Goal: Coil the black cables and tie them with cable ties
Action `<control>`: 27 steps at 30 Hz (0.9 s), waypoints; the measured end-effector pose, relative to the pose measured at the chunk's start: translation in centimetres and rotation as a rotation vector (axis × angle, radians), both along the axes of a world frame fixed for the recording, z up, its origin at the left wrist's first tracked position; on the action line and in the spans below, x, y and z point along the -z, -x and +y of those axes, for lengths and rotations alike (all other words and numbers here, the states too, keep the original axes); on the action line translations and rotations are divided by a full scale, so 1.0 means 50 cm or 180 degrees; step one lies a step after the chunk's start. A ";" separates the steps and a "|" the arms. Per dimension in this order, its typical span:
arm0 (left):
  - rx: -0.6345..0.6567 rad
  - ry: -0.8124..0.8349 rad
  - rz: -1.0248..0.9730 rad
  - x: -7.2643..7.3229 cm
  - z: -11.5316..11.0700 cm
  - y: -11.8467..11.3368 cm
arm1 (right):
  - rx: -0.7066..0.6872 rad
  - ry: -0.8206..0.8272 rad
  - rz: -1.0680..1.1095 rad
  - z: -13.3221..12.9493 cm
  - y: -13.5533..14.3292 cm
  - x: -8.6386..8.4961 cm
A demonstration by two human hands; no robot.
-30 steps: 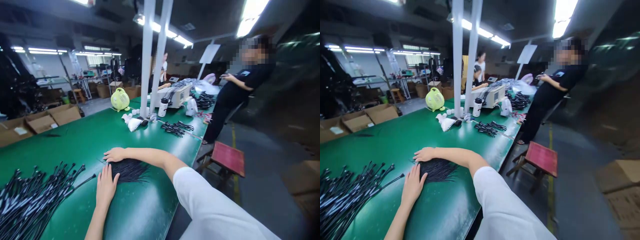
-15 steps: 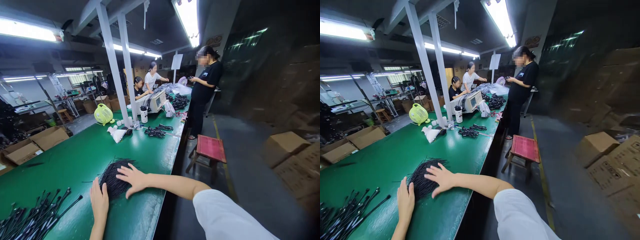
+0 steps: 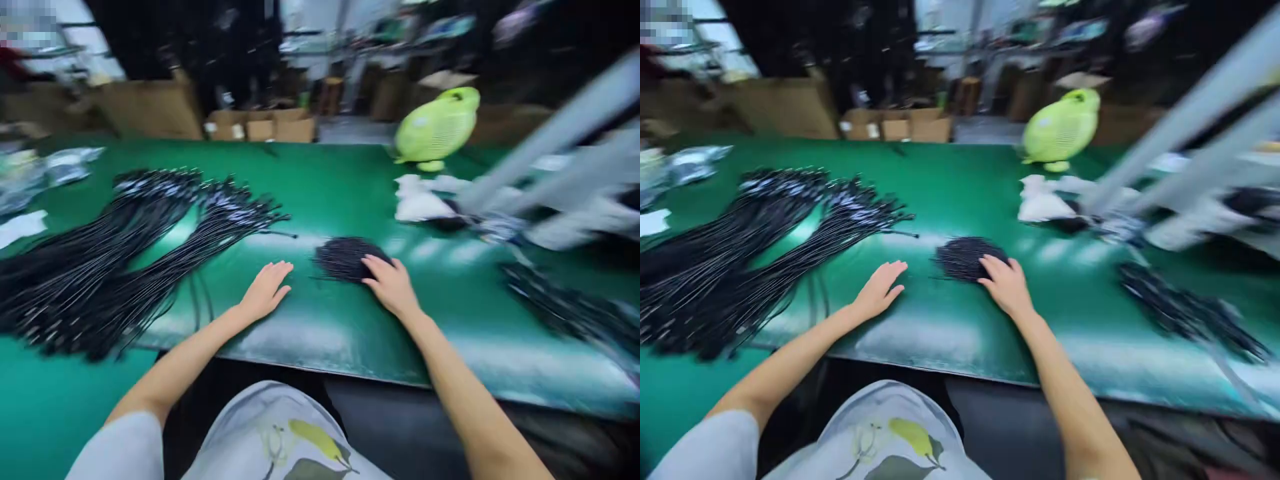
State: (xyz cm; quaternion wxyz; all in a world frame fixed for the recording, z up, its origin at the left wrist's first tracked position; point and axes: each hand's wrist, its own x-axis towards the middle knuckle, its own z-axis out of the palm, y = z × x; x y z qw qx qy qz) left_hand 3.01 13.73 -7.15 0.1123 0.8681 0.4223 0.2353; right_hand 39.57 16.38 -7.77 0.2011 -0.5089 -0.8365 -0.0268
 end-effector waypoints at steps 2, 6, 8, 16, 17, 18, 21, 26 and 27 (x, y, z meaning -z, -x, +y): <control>-0.0688 0.0084 0.0228 -0.020 -0.022 0.123 | 0.0144 -0.0233 0.0288 0.014 -0.017 0.027; -0.2176 0.0143 0.0506 -0.070 -0.023 0.349 | -0.0271 -0.0031 0.0773 0.016 0.024 0.018; -0.2720 0.0359 0.0663 -0.087 0.018 0.425 | -0.0468 0.0127 0.0816 0.020 0.082 -0.008; -0.2085 0.1332 0.1024 -0.061 0.130 0.492 | -0.1445 0.0668 0.0534 0.030 0.320 -0.057; -0.1979 0.1348 0.1063 -0.055 0.128 0.492 | -0.1591 0.0840 0.0535 0.028 0.347 -0.051; -0.1888 0.1337 0.1107 -0.050 0.127 0.490 | -0.1729 0.1021 0.0536 0.029 0.377 -0.043; -0.1706 0.1169 0.1205 -0.035 0.151 0.473 | -0.1843 0.1413 0.0529 0.061 0.490 -0.010; -0.1702 0.0817 0.1132 -0.013 0.259 0.398 | -0.1229 0.1255 0.0740 0.182 0.682 0.034; -0.1741 0.0764 0.1121 -0.011 0.281 0.386 | -0.1131 0.1193 0.0820 0.204 0.708 0.038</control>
